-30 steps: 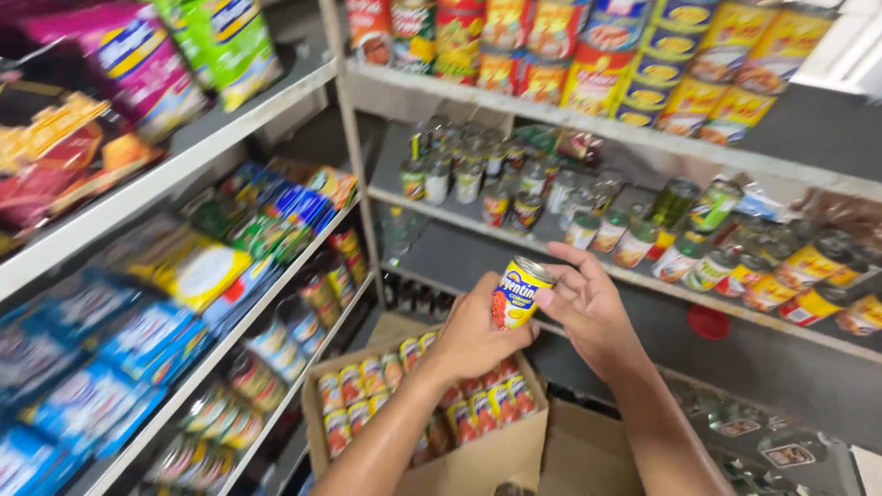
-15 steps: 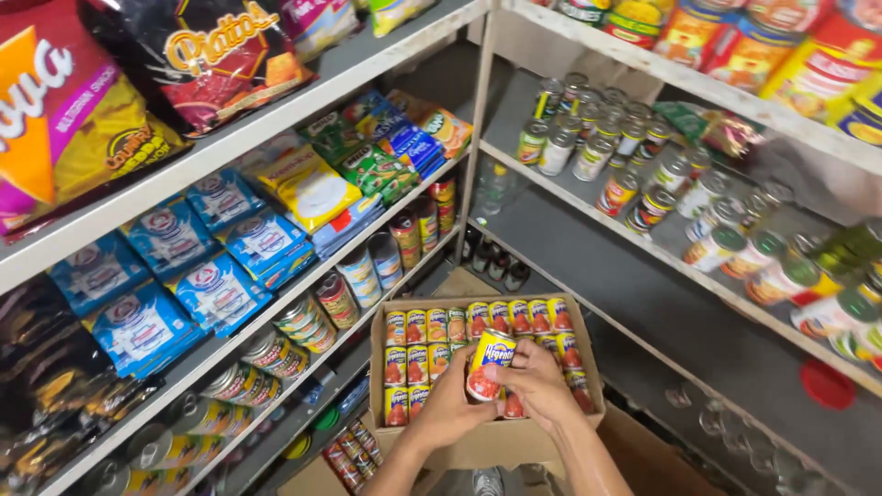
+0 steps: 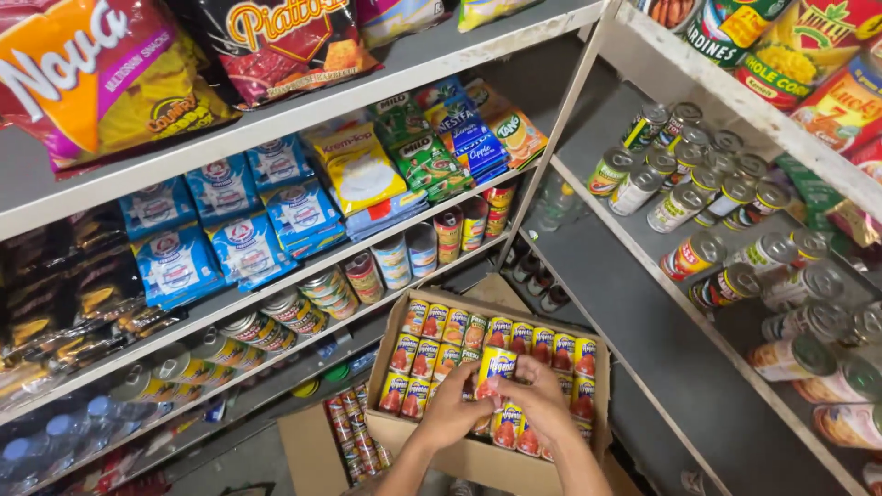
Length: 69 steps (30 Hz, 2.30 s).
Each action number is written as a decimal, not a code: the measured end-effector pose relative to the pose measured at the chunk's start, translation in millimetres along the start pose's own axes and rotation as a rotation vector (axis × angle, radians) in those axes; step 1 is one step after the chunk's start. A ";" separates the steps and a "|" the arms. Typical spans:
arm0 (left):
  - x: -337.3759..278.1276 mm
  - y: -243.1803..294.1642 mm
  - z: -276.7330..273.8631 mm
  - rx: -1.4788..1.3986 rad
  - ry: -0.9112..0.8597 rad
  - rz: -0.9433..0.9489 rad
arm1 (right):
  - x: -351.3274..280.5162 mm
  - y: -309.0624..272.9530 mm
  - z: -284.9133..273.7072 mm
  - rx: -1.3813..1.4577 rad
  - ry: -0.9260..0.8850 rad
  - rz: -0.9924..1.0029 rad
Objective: Organizing and stocking various canned goods onto grocery store shelves.
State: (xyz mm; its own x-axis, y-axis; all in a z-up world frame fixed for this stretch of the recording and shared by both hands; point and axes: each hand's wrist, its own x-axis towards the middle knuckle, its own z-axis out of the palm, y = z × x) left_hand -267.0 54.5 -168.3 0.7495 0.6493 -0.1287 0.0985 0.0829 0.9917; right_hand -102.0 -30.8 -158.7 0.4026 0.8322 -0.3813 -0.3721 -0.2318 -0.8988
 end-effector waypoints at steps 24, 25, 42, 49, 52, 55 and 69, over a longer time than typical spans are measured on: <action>58.4 -175.8 35.0 0.108 0.104 -0.340 | 74.9 219.4 -72.3 -0.294 0.204 0.096; 59.3 -166.8 32.1 0.110 0.096 -0.347 | 75.0 219.3 -72.0 -0.288 0.210 0.103; 95.2 -185.6 36.9 0.417 0.082 -0.330 | 68.3 215.5 -75.8 -0.422 0.215 0.151; 103.2 -202.8 32.9 0.476 0.035 -0.242 | 63.8 208.5 -70.9 -0.507 0.242 0.070; 102.1 -202.2 31.8 0.530 0.025 -0.231 | 56.4 194.6 -62.3 -0.514 0.215 0.230; 102.1 -208.8 30.7 0.514 -0.006 -0.251 | 55.8 201.9 -63.9 -0.543 0.249 0.213; 29.8 -98.2 49.2 0.449 0.143 -0.065 | -10.8 186.5 -34.9 -0.014 0.411 0.141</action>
State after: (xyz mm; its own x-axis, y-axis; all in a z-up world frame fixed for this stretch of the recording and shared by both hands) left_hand -222.1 28.5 -269.7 0.6379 0.7538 -0.1578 0.4392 -0.1877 0.8785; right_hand -146.5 -100.6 -329.8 0.6492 0.5229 -0.5524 -0.4372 -0.3377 -0.8336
